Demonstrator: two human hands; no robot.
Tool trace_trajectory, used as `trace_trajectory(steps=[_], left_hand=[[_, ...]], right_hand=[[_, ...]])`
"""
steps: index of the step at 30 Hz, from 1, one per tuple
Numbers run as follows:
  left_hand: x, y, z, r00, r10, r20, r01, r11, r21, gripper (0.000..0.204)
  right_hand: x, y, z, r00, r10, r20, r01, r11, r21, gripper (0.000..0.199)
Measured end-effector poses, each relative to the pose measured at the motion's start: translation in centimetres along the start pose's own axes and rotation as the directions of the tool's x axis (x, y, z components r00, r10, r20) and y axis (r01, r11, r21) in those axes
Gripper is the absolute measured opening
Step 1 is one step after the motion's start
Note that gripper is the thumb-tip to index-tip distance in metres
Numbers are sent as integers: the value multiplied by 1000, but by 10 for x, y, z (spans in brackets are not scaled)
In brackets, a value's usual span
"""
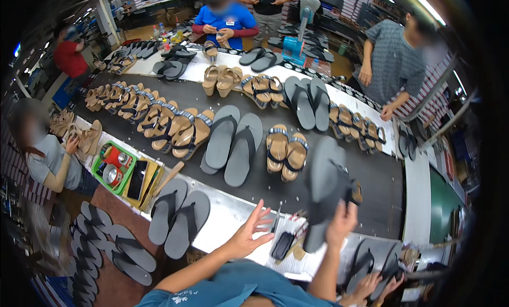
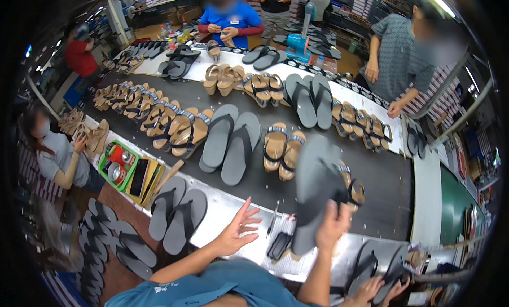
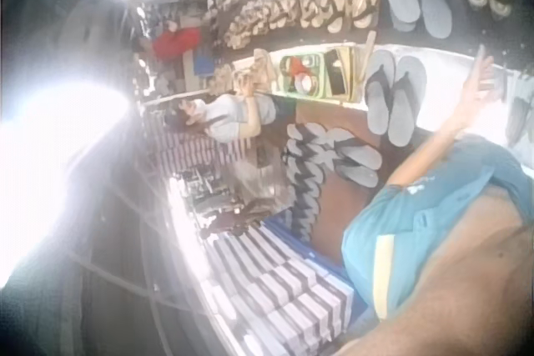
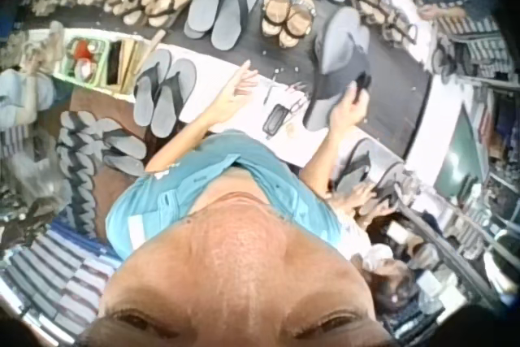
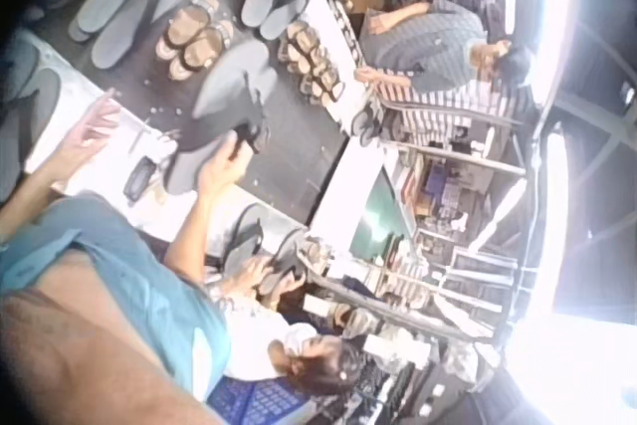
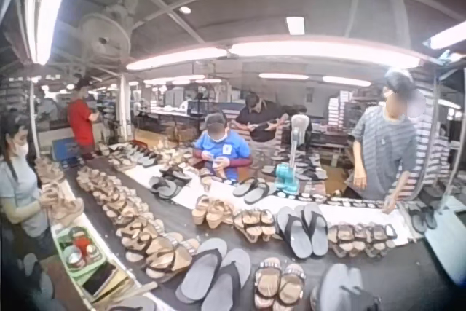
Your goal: The person repeatedly picks up various sandals and flip-flops from a table, turns them over to view the soles and straps, and places them back. The person handles multiple pairs of woven-strap sandals and gray flip-flops throughout the clip.
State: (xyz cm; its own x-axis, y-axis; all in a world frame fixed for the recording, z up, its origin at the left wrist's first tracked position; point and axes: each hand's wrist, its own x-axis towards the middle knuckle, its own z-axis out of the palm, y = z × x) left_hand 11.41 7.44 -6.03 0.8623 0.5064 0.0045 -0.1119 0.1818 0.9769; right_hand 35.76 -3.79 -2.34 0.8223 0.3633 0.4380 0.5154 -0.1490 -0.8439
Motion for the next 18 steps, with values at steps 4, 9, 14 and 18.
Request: trace_trajectory(steps=[4, 9, 14, 18], left_hand=[[-5, 34, 14, 966, 259, -16, -247, 936, 251, 122], [-45, 87, 23, 889, 457, 27, -457, 880, 131, 120], [-81, 68, 9, 957, 170, -236, -161, 985, 55, 102], [-83, 52, -6, 980, 36, -195, -73, 980, -187, 88]], right_hand=[[-40, -67, 27, 983, -34, 182, -2, 980, 199, 17], [-57, -155, -40, 756, -636, 154, 634, 770, 69, 37], [-83, -107, -44, 874, 46, 484, -194, 946, 260, 72], [-117, -70, -17, 865, 295, 406, -456, 800, 390, 44]])
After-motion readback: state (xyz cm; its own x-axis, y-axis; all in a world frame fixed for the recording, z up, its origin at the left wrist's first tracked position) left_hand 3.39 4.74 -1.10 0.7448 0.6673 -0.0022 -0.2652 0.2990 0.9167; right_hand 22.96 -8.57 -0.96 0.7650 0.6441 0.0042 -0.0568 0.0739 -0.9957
